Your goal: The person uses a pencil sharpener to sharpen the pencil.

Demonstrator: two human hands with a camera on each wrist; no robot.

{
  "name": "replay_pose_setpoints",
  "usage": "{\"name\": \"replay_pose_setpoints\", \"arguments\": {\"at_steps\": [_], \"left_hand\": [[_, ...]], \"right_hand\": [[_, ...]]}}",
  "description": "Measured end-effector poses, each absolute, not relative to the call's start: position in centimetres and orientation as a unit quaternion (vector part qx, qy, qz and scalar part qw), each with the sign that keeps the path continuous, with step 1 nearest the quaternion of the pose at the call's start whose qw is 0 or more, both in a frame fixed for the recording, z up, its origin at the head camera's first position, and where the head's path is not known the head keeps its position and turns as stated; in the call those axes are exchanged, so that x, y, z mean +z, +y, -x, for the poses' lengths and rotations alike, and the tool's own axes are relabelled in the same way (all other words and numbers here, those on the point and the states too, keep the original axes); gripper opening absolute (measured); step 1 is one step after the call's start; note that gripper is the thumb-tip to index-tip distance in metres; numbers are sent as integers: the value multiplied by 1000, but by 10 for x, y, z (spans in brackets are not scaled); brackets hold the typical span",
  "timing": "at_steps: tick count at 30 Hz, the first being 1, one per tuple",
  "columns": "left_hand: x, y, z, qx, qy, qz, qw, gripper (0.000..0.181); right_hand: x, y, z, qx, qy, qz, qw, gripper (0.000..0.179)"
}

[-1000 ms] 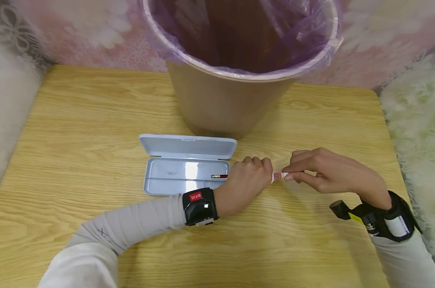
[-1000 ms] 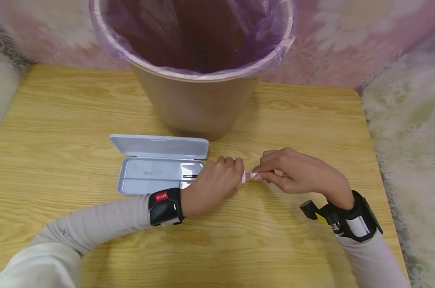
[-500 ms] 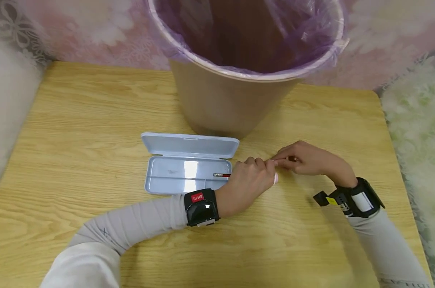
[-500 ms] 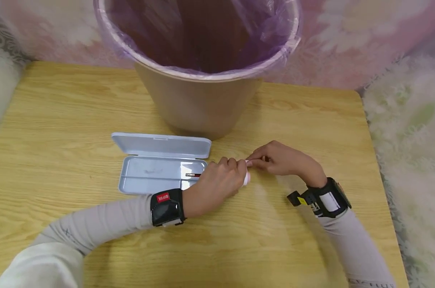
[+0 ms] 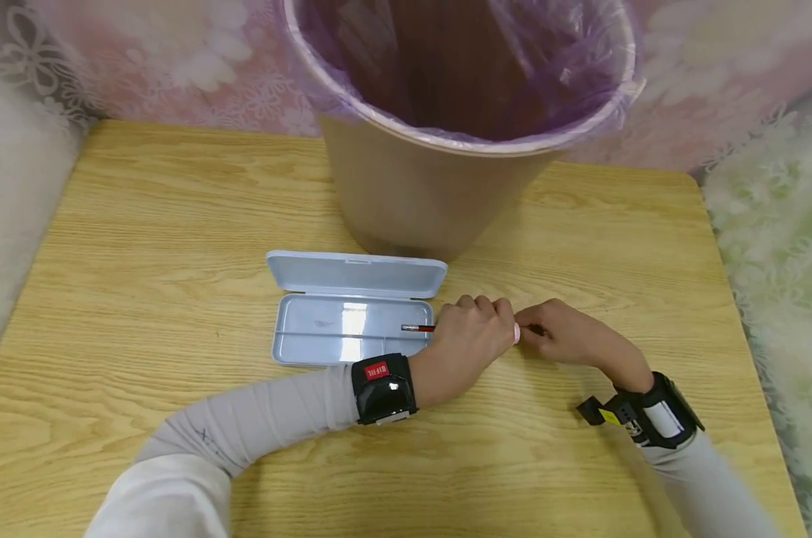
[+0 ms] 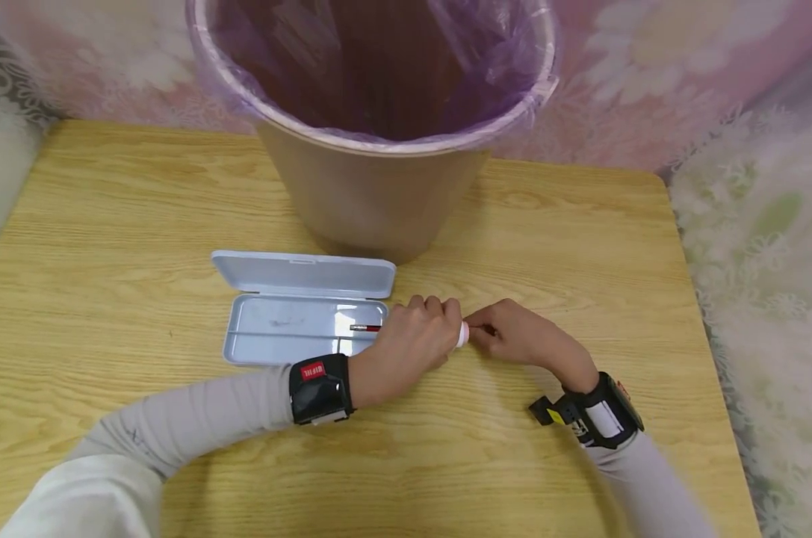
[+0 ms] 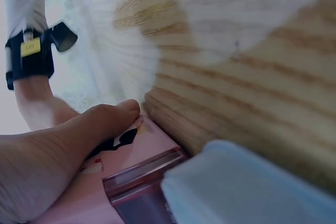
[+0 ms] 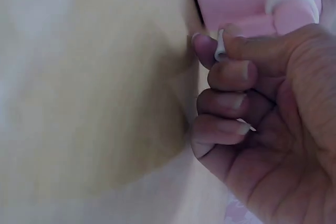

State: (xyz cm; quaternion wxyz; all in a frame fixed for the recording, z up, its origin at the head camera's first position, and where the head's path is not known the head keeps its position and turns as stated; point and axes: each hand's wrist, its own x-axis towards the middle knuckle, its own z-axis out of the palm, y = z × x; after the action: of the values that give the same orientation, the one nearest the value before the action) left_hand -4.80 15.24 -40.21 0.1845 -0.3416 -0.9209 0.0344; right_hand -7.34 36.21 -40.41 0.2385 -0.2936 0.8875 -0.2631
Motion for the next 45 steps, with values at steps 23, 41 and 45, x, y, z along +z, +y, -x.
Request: {"name": "replay_pose_setpoints", "arguments": {"at_steps": [23, 41, 45], "left_hand": [[-395, 145, 51, 36, -918, 365, 151, 15], [-398, 138, 52, 49, -896, 383, 218, 28], [-400, 139, 52, 47, -895, 380, 227, 27]], "right_hand": [[-347, 358, 35, -247, 865, 419, 124, 20], [-340, 362, 100, -258, 843, 466, 75, 16], [-347, 364, 109, -257, 843, 463, 92, 20]]}}
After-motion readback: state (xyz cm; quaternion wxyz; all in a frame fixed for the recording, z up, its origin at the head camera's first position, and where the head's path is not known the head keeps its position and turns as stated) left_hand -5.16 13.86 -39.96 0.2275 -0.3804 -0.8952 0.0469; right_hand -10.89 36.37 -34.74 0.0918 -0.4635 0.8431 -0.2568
